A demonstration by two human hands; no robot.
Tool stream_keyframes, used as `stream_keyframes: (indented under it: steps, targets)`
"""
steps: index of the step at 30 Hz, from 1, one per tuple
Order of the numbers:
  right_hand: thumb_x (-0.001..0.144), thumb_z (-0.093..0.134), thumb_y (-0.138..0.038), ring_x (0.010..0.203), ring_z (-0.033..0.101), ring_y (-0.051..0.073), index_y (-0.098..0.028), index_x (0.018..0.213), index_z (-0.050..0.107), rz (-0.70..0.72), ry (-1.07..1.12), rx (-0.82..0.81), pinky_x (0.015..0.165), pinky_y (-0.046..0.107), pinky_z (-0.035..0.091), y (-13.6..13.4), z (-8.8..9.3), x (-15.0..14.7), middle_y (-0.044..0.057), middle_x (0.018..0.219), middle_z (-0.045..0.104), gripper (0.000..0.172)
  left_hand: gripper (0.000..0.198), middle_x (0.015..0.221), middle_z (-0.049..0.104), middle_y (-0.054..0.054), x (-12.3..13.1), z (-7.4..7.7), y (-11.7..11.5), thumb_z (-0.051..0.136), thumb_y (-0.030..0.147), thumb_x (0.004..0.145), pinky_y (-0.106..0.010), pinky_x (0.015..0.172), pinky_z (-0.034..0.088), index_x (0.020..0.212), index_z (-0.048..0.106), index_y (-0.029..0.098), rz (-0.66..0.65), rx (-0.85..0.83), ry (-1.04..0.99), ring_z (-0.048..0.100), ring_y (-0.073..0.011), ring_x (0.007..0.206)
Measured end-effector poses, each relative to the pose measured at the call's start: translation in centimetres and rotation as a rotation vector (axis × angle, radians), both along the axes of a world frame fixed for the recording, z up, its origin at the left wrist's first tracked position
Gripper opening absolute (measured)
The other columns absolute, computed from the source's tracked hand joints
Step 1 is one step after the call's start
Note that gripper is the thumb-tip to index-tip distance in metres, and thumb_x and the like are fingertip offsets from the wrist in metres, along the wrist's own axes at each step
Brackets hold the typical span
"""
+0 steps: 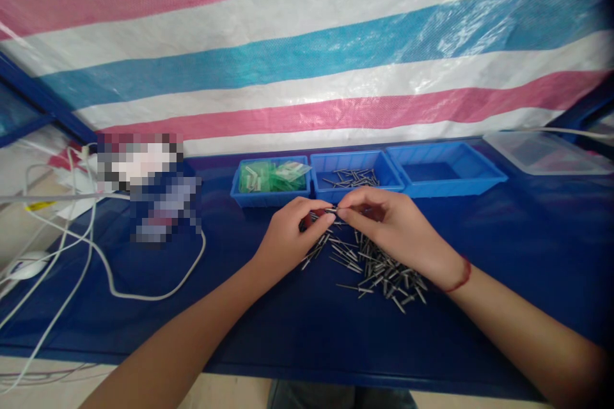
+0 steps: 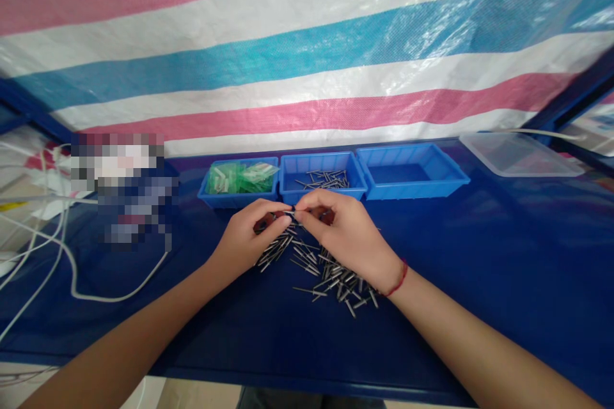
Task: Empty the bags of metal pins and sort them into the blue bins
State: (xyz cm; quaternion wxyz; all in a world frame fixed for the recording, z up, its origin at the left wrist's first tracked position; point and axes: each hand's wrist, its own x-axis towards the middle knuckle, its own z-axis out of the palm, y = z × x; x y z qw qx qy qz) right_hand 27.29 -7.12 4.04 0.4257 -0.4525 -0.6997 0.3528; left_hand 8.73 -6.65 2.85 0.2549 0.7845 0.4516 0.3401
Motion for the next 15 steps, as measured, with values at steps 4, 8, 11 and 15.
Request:
stream_keyframes:
  steps: [4, 8, 11, 15]
  targets:
    - [0.076, 0.069, -0.037, 0.073, 0.063, 0.015, -0.020, 0.081, 0.065, 0.091, 0.285, -0.222, 0.069, 0.028, 0.050, -0.13, -0.10, -0.62, 0.001, 0.078, 0.068, 0.019, 0.020, 0.078, 0.065, 0.000, 0.49, 0.00, -0.44, 0.058, 0.034, 0.086, -0.021, 0.062, 0.044, 0.097, 0.066, 0.019, 0.032, -0.182, -0.270, 0.057, -0.0116, 0.068]
    - [0.072, 0.072, -0.039, 0.071, 0.062, 0.014, -0.019, 0.081, 0.064, 0.084, 0.368, -0.311, 0.069, 0.028, 0.050, -0.11, -0.23, -0.74, 0.001, 0.076, 0.068, 0.023, 0.019, 0.079, 0.066, 0.000, 0.69, -0.15, -0.58, 0.062, 0.032, 0.083, -0.021, 0.062, 0.044, 0.095, 0.066, 0.018, 0.021, -0.247, -0.384, 0.058, -0.0117, 0.068]
    - [0.074, 0.070, -0.037, 0.072, 0.062, 0.013, -0.019, 0.083, 0.064, 0.103, 0.374, -0.315, 0.069, 0.027, 0.049, -0.07, -0.20, -0.76, 0.001, 0.078, 0.068, 0.021, 0.016, 0.079, 0.066, -0.001, 0.61, -0.09, -0.54, 0.061, 0.030, 0.083, -0.022, 0.061, 0.044, 0.093, 0.067, 0.019, 0.038, -0.209, -0.367, 0.056, -0.0115, 0.067]
    - [0.080, 0.063, -0.037, 0.072, 0.061, 0.014, -0.018, 0.089, 0.065, 0.131, 0.258, -0.268, 0.065, 0.027, 0.048, -0.22, 0.14, -0.86, 0.002, 0.082, 0.068, 0.021, 0.015, 0.080, 0.064, -0.001, 0.44, 0.10, -0.55, 0.060, 0.030, 0.084, -0.023, 0.062, 0.045, 0.091, 0.067, 0.019, 0.060, -0.100, -0.317, 0.056, -0.0121, 0.068]
